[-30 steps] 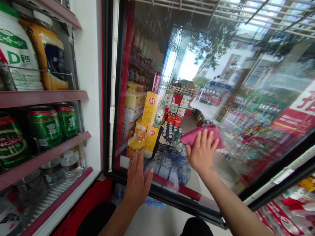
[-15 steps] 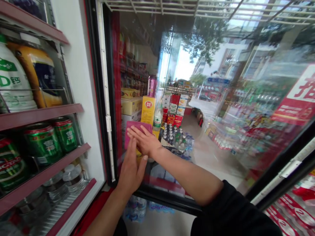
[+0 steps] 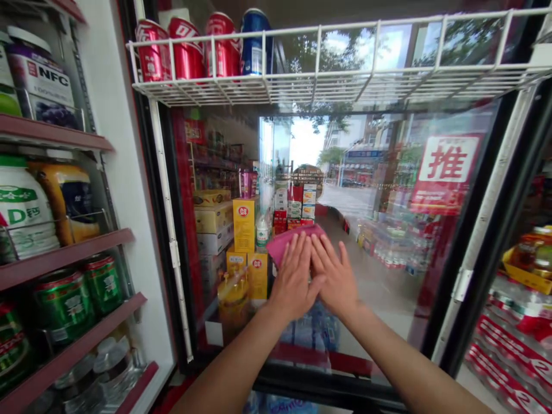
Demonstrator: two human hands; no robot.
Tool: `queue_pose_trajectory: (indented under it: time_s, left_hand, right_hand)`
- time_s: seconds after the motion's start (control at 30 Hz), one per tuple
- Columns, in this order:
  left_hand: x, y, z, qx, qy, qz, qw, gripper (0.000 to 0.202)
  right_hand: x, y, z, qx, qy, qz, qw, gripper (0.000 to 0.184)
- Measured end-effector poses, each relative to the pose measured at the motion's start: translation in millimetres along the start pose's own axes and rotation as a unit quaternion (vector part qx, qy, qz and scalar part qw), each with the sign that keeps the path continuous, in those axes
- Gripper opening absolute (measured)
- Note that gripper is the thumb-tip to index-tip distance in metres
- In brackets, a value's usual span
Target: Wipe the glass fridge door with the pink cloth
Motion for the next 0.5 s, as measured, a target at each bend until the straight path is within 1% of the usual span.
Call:
queue_pose_trajectory:
  time_s: [0.07, 0.13, 0.2, 0.23, 0.3, 0.37, 0.43, 0.5]
  left_hand:
    - [13.5, 14.9, 9.7, 0.052, 0.009, -0.015, 0.999, 0.087]
    - [20.9, 22.4, 11.4, 0.086, 0.027, -0.018, 0.996, 0.086]
    - [22.1, 22.6, 5.2, 0.103, 0.053, -0.011, 0.993, 0.080]
    - [20.8, 20.3, -0.6, 0.105, 0.067, -0.007, 0.992, 0.076]
    - [14.5, 11.9, -16.9, 0.097, 0.097, 0.002, 0.991, 0.069]
    - [3.2, -0.4, -38.6, 0.075, 0.130, 0.010, 0.989, 0.067]
    - [-13.5, -16.1, -64.0, 0.049, 0.161, 0.017, 0.986, 0.067]
    - [-35.2, -34.7, -92.5, 0.020, 0.186, 0.017, 0.982, 0.068]
  right_hand:
    - [-7.5, -16.4, 21.9, 0.020, -0.012, 0.013, 1.000, 0.059]
    - [-9.8, -26.8, 33.4, 0.035, -0.016, 0.006, 0.999, 0.059]
    - [-8.9, -28.3, 34.0, 0.048, -0.019, -0.009, 0.999, 0.061]
    - [-8.1, -25.7, 30.0, 0.050, -0.020, -0.013, 0.998, 0.061]
    - [-6.1, -14.8, 14.2, 0.044, -0.012, -0.012, 0.999, 0.063]
    - [-1.7, 1.9, -10.4, 0.027, 0.010, -0.012, 1.000, 0.065]
    - [5.4, 21.5, -41.2, 0.005, 0.045, -0.014, 0.999, 0.069]
    - [13.6, 41.6, -76.4, -0.022, 0.079, -0.014, 0.997, 0.069]
Point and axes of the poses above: each hand's wrist, its own y-axis towards the middle knuckle, its own x-axis out of the palm, z = x × y, the point moved 6 cm from there along y, towards the middle knuckle, and after that the axes turned 15 degrees about x, right-handed, at the moved point
